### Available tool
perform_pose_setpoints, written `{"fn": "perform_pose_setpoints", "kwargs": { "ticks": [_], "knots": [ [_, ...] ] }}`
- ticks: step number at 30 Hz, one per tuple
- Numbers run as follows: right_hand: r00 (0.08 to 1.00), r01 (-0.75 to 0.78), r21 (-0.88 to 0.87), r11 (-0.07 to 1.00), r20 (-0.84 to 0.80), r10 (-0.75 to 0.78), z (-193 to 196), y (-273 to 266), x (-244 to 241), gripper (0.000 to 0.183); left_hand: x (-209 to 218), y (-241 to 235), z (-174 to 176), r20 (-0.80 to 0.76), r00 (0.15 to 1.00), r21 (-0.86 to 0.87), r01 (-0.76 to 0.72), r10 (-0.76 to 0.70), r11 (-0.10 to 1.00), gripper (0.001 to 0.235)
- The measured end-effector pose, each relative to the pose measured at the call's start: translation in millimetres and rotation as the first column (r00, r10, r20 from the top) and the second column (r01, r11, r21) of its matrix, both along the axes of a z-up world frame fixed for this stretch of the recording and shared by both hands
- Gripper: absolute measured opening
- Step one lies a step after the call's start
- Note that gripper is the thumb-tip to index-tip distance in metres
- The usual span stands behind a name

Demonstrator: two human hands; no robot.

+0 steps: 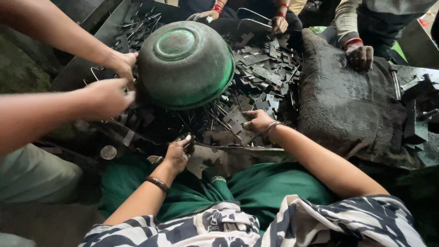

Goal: The person sorts through a large bin of metal plates and pins by hand, picking up the flat plates and placing them onto a pile on the side while another person empties more parts into the bin from a bowl.

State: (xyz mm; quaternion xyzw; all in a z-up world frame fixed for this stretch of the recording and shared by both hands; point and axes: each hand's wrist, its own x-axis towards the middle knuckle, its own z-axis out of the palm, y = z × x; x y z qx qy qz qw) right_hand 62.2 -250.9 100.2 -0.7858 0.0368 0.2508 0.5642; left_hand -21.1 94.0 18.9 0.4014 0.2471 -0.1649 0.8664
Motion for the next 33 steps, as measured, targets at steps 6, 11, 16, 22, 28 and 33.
{"fn": "perform_pose_setpoints", "kwargs": {
  "ticks": [6,11,16,22,28,33],
  "knots": [
    [1.0,-0.003,-0.064,0.998,0.021,0.004,3,2,-2,0.06,0,-1,-3,0.023,1.0,0.035,0.018,-0.018,0.999,0.013],
    [0.998,-0.022,-0.154,0.988,0.058,0.031,-6,-3,3,0.062,-2,-1,-8,0.045,0.999,-0.004,-0.006,0.007,1.0,0.014],
    [0.984,-0.034,-0.173,0.984,0.164,0.063,-18,-7,7,0.061,-7,-2,7,0.032,0.999,-0.001,-0.015,0.015,1.0,0.016],
    [0.999,0.025,-0.122,0.992,0.024,-0.023,-4,0,1,0.061,-1,7,-11,0.007,1.0,-0.035,-0.029,0.03,0.999,0.018],
    [0.992,-0.033,-0.274,0.961,0.11,0.065,-10,1,9,0.061,9,30,-49,0.058,0.994,0.018,0.095,-0.096,0.995,0.018],
    [0.989,0.036,-0.1,0.994,0.145,-0.021,-15,3,7,0.062,-2,16,5,0.057,0.995,-0.053,0.087,-0.084,0.995,0.025]
  ]
}}
